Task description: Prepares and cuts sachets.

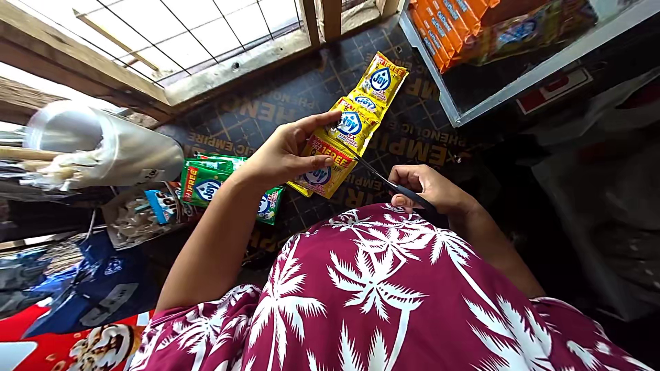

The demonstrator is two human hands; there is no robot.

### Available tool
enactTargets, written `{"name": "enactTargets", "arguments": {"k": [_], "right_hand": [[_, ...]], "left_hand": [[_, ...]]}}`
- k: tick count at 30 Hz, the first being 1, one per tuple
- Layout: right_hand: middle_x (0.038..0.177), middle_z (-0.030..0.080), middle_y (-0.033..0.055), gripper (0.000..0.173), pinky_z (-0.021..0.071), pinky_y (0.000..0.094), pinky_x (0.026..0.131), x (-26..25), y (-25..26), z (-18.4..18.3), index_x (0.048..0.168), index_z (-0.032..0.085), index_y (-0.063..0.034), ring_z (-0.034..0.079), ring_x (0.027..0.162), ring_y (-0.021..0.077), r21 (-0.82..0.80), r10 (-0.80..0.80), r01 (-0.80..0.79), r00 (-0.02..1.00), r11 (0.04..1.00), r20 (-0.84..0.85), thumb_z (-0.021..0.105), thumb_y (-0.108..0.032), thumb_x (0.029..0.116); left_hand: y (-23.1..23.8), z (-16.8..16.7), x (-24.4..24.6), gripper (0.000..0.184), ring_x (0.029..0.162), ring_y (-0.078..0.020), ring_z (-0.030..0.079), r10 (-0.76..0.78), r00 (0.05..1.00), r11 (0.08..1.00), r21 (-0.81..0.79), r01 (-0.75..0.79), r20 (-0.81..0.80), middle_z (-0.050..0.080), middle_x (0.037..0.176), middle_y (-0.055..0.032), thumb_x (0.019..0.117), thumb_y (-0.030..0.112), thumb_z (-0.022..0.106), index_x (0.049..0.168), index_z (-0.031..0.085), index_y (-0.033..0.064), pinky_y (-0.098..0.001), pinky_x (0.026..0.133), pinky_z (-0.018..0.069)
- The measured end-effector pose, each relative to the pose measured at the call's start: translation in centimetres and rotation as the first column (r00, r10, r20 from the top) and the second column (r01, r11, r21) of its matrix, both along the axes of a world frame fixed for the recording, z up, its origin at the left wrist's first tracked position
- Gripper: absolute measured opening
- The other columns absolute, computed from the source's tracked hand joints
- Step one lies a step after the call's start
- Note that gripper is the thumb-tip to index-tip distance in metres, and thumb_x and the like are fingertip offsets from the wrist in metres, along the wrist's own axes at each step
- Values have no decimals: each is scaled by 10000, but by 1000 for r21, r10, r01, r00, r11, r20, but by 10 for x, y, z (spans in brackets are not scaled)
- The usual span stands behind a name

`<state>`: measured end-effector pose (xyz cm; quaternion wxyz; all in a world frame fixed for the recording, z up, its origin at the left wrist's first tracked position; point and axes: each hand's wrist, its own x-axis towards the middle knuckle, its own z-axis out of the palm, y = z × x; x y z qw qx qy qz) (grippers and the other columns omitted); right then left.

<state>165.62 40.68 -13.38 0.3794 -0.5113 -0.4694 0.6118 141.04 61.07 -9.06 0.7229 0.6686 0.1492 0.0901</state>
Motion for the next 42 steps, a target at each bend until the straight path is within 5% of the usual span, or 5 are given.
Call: {"name": "enactTargets", "arguments": {"k": [10, 18, 24, 32, 42], "right_hand": [[578, 574, -53, 342, 483, 155, 419, 3, -3, -1, 836, 598, -118, 548, 440, 11, -10, -25, 24, 998, 1000, -55, 836, -364, 851], [615, 572, -65, 402, 474, 143, 445, -3, 7, 0, 886, 585, -127, 547, 479, -2, -6, -8, 8, 1000, 1000, -22, 812, -456, 845], [575, 564, -76, 319, 464, 142, 423, -1, 4, -3, 843, 592, -134, 535, 446, -8, 32, -28, 27, 1000, 999, 1, 821, -355, 862], [586, 577, -48, 287, 480, 160, 433, -2, 3, -3, 836, 605, -113, 547, 457, 15, 36, -38, 37, 999, 999, 22, 833, -286, 845], [594, 566, -53, 328, 471, 149, 432, -7, 9, 0, 849, 598, -121, 539, 465, 5, 40, -50, 48, 997, 998, 55, 829, -354, 842]], "left_hand": [[1, -1, 1, 715, 1123, -156, 687, -16, 1000, 1000, -3, 16, 11, 616, 1377, -112, 897, -92, 639, 1548, 359, -3, -293, 956, 592], [-2, 0, 5, 725, 1138, -160, 682, -54, 998, 999, 6, 54, 32, 599, 1400, -122, 898, -99, 643, 1552, 343, -18, -295, 961, 592], [-2, 0, 5, 723, 1146, -160, 679, -52, 998, 999, 9, 52, 29, 601, 1401, -120, 894, -87, 657, 1549, 359, -14, -296, 962, 592], [4, 7, 1, 456, 1023, -101, 702, 41, 998, 996, 77, -37, -50, 702, 1220, -57, 962, 21, 615, 1414, 555, 8, -244, 876, 598], [10, 4, 3, 459, 967, -115, 723, 35, 999, 999, -16, -35, 6, 716, 1216, -80, 928, -62, 615, 1384, 584, -19, -262, 871, 610]]}}
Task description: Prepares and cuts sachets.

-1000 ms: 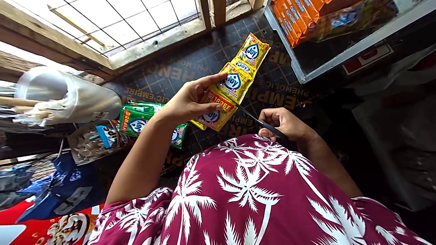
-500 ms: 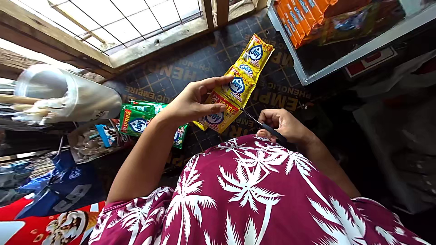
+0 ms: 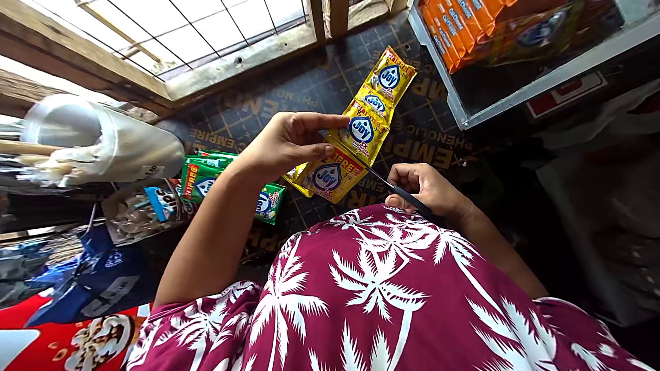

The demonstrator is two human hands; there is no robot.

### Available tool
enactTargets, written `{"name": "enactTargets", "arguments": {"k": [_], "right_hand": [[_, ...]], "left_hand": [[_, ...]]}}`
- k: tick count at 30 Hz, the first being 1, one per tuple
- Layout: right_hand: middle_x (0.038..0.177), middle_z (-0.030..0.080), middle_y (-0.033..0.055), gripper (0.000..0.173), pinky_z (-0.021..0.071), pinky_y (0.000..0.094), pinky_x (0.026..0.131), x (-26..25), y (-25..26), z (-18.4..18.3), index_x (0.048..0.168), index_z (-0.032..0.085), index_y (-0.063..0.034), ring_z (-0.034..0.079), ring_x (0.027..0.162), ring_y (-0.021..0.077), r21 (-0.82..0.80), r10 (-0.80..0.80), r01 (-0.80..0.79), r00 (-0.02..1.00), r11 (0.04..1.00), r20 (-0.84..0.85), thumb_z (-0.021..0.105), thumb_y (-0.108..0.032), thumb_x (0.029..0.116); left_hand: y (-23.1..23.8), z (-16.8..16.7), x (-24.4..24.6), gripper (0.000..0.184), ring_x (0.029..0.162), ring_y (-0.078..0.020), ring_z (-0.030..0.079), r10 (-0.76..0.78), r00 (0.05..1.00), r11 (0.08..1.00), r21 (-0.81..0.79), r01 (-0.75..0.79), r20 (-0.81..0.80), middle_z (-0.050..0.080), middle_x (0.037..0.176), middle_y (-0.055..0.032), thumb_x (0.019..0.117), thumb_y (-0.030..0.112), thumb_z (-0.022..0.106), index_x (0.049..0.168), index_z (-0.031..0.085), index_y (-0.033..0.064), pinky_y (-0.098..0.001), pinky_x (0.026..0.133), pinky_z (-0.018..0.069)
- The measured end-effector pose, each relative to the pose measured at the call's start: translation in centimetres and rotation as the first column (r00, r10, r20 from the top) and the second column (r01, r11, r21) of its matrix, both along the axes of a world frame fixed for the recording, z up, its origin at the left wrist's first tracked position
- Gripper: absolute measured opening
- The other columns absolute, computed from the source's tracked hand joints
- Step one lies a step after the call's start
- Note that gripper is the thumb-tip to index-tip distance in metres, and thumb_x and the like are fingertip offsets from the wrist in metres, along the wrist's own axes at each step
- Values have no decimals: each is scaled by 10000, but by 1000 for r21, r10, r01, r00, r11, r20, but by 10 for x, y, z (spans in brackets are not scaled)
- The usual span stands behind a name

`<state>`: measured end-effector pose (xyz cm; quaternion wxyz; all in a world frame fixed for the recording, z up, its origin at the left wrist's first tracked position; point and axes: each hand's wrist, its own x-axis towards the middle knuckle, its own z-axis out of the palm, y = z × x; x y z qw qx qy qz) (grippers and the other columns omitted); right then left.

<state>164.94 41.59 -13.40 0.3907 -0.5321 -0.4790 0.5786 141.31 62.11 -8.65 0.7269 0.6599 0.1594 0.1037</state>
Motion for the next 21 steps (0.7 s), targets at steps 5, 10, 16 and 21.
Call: {"name": "enactTargets", "arguments": {"k": [5, 10, 16, 21], "right_hand": [[599, 562, -53, 335, 460, 147, 424, -3, 0, -3, 862, 598, -124, 532, 463, 5, -3, 8, -8, 1000, 1000, -15, 812, -381, 854], [587, 555, -52, 325, 460, 161, 423, -4, -2, -6, 851, 599, -120, 524, 454, 12, 7, 11, -11, 999, 1000, -35, 816, -361, 861], [573, 560, -50, 316, 470, 168, 417, -5, -2, -7, 835, 597, -120, 526, 440, 12, 15, -3, 4, 999, 1000, -52, 834, -329, 851], [565, 559, -49, 301, 469, 170, 400, -8, 0, -5, 835, 600, -118, 526, 425, 14, 3, -13, 13, 999, 1000, -52, 828, -312, 857]], "left_hand": [[-2, -2, -2, 464, 943, -104, 719, 10, 1000, 1000, -18, -10, -3, 713, 1221, -77, 925, -52, 627, 1385, 586, -12, -256, 854, 608], [-2, -6, -4, 458, 934, -108, 716, 6, 1000, 999, -32, -6, 9, 711, 1216, -80, 929, -50, 623, 1384, 586, -12, -255, 849, 606], [-3, -6, -4, 462, 948, -106, 714, 7, 1000, 999, -46, -6, 24, 704, 1238, -70, 923, -60, 625, 1380, 592, -4, -258, 850, 607], [-5, -8, -4, 464, 948, -100, 716, 8, 1000, 998, -66, -6, 26, 707, 1235, -58, 924, -61, 630, 1382, 589, 0, -251, 848, 607]]}}
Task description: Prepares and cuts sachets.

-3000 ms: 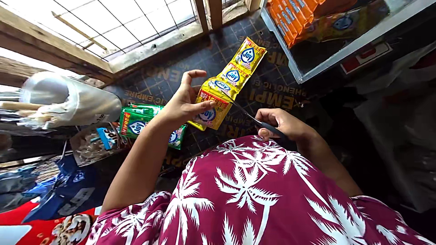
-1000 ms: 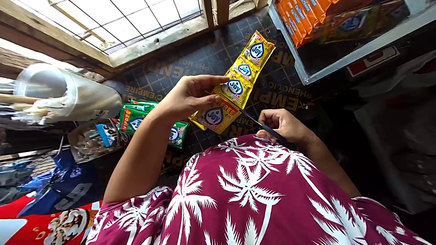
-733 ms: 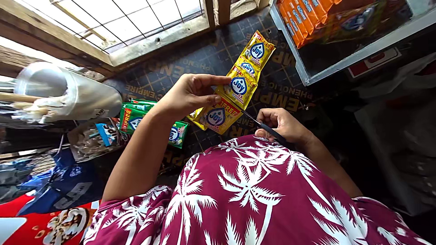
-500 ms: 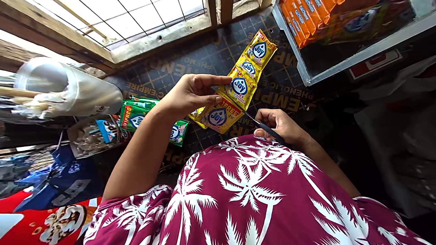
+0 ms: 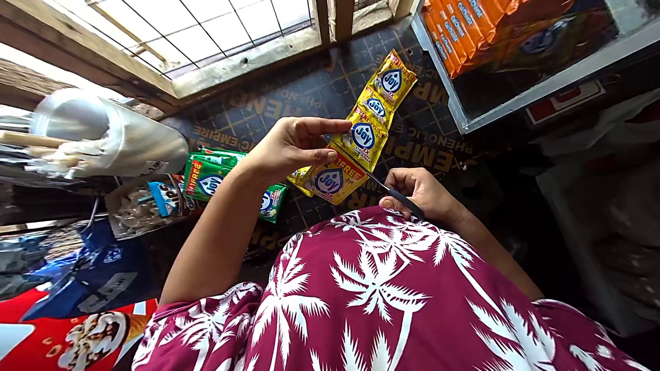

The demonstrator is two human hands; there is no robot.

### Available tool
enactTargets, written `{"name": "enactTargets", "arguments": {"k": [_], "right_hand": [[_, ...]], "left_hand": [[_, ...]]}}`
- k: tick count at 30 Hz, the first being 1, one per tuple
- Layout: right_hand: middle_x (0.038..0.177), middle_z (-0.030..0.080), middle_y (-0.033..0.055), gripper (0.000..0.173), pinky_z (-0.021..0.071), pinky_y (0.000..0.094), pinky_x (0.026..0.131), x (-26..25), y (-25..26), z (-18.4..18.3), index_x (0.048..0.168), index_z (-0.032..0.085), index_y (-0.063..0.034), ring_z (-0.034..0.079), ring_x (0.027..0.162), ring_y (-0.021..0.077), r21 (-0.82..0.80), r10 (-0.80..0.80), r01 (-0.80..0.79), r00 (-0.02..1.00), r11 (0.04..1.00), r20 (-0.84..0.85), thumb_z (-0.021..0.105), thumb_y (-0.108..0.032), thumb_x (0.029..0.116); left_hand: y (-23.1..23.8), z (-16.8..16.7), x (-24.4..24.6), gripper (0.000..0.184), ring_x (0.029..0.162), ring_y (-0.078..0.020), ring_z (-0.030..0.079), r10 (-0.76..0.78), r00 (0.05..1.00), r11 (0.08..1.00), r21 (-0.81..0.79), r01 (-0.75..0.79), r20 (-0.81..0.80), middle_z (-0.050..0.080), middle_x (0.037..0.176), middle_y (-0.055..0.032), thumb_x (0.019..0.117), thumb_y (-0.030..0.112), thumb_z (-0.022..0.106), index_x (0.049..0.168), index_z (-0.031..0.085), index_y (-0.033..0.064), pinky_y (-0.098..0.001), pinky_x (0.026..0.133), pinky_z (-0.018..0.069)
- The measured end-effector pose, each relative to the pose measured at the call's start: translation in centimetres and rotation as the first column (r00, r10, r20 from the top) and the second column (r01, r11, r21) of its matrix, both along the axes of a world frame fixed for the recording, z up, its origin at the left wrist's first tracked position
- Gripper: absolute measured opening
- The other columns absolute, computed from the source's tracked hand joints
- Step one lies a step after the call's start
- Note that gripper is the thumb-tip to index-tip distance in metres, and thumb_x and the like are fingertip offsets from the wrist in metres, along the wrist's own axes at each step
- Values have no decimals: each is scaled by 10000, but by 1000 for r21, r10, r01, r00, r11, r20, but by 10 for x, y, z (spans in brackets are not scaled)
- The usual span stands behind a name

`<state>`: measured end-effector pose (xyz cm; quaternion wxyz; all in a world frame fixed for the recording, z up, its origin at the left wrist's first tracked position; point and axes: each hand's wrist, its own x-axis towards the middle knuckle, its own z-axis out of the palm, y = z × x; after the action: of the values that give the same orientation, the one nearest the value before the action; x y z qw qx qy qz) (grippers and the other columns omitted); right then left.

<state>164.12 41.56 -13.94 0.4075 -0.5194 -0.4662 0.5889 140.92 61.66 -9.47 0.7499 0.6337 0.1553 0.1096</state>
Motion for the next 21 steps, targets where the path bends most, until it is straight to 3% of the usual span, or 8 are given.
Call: {"name": "enactTargets", "arguments": {"k": [8, 11, 13, 16, 19, 21], "right_hand": [[559, 558, -63, 296, 449, 167, 397, 7, -2, -2, 824, 616, -127, 512, 427, 5, 49, 10, -10, 1000, 999, -15, 833, -327, 846], [575, 586, -74, 318, 494, 182, 401, 16, -6, 0, 841, 616, -151, 545, 430, 8, 45, 52, -47, 991, 998, -122, 827, -387, 860], [595, 596, -74, 335, 505, 181, 405, 22, -9, 1, 858, 620, -164, 555, 438, 9, 54, 59, -51, 984, 997, -166, 811, -439, 868], [611, 614, -67, 349, 510, 171, 416, 26, -14, 1, 878, 632, -171, 568, 449, 9, 46, 28, -20, 982, 999, -188, 805, -473, 862], [619, 628, -63, 353, 523, 168, 434, 23, -16, 0, 882, 637, -177, 587, 462, 14, 16, -9, 12, 982, 1000, -190, 817, -478, 847], [612, 626, -55, 358, 524, 172, 437, 19, -15, -1, 878, 639, -178, 587, 459, 19, -12, -23, 21, 981, 1000, -195, 825, -481, 838]], "left_hand": [[-5, 3, 4, 506, 885, -95, 725, -36, 998, 999, -24, 35, -49, 723, 1180, -63, 910, -91, 637, 1402, 574, 10, -240, 812, 617], [0, 5, 5, 602, 864, -64, 699, 55, 995, 982, 187, -38, -85, 660, 1326, -56, 927, -4, 670, 1486, 448, 14, -226, 778, 592], [5, 13, 0, 656, 945, -100, 723, 203, 969, 904, 409, -128, -144, 627, 1374, -94, 956, 113, 690, 1527, 380, 23, -266, 835, 611], [13, 30, -30, 485, 1097, -129, 695, 351, 925, 686, 713, -148, -147, 630, 1363, -127, 1030, 242, 584, 1448, 494, 13, -301, 940, 585], [11, 46, -76, 285, 1064, -213, 691, 414, 876, 519, 855, -3, -248, 688, 1188, -162, 1040, 161, 535, 1251, 639, 1, -392, 950, 566], [4, 49, -104, 268, 1104, -375, 655, 416, 832, 504, 855, 125, -367, 683, 1163, -218, 967, 45, 609, 1224, 653, -18, -570, 975, 511]]}}
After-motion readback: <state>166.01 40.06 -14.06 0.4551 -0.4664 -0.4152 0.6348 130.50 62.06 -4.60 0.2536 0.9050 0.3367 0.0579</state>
